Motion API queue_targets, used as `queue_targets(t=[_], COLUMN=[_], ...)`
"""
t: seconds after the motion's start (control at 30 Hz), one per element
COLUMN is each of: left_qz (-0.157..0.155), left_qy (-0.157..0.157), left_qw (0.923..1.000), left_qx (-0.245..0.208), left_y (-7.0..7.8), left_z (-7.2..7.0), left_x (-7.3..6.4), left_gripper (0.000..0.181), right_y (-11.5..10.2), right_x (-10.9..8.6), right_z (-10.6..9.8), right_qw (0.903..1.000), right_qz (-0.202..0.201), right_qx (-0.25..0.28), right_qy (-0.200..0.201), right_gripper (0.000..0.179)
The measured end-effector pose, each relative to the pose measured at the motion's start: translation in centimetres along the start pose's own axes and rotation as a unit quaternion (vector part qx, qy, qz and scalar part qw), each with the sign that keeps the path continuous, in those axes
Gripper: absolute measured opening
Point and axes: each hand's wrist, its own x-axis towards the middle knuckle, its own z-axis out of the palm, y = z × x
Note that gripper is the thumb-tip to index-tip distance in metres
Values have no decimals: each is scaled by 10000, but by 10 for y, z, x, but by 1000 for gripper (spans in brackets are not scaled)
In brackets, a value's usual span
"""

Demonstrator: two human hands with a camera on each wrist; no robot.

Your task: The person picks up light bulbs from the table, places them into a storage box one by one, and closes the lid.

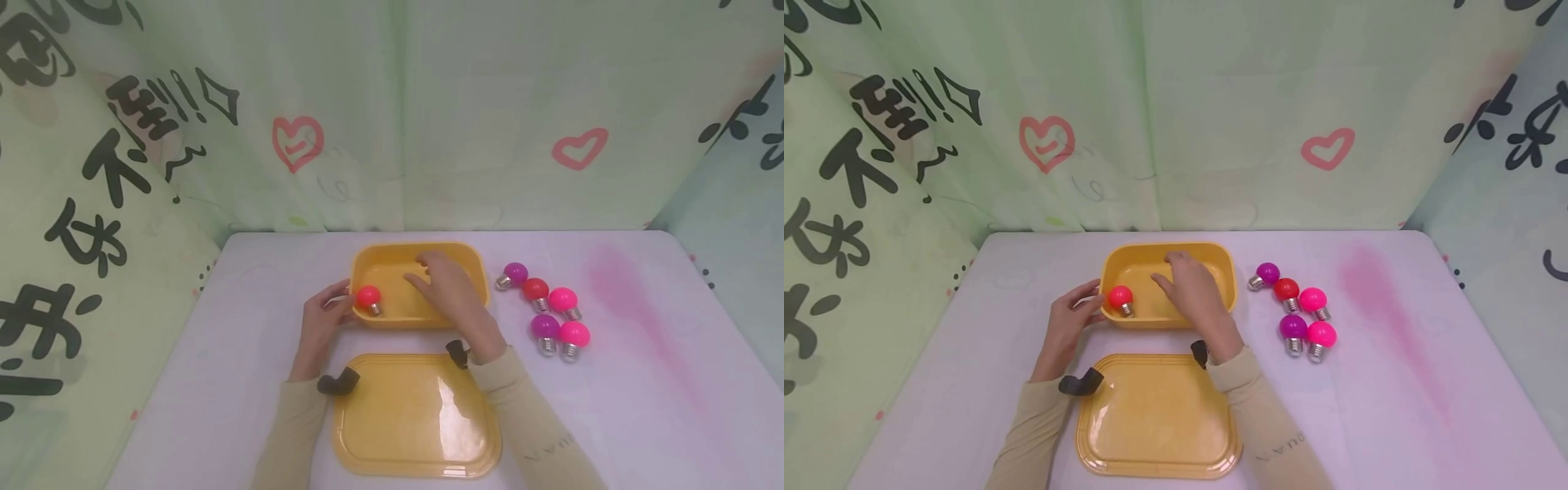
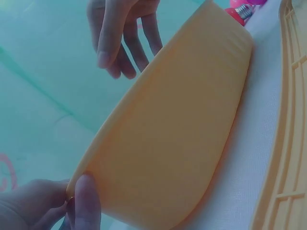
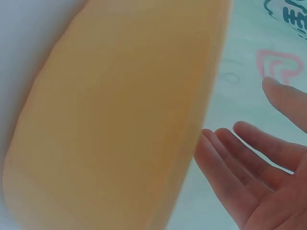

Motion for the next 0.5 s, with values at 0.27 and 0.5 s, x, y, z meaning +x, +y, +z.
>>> queue_targets(t=[0.27,0.5], left_qz=[58,29], left_qy=[-40,-36], left_qw=[10000,10000], left_qx=[-3,-20], left_y=[0,1], left_z=[-1,0], left_x=[0,0], left_gripper=[37,38], right_y=[10,21], right_x=[-4,-8], right_z=[-10,-19], right_qw=[9999,9997], right_qz=[133,208], right_qx=[3,-91], right_qy=[-43,30], right_gripper=[48,49])
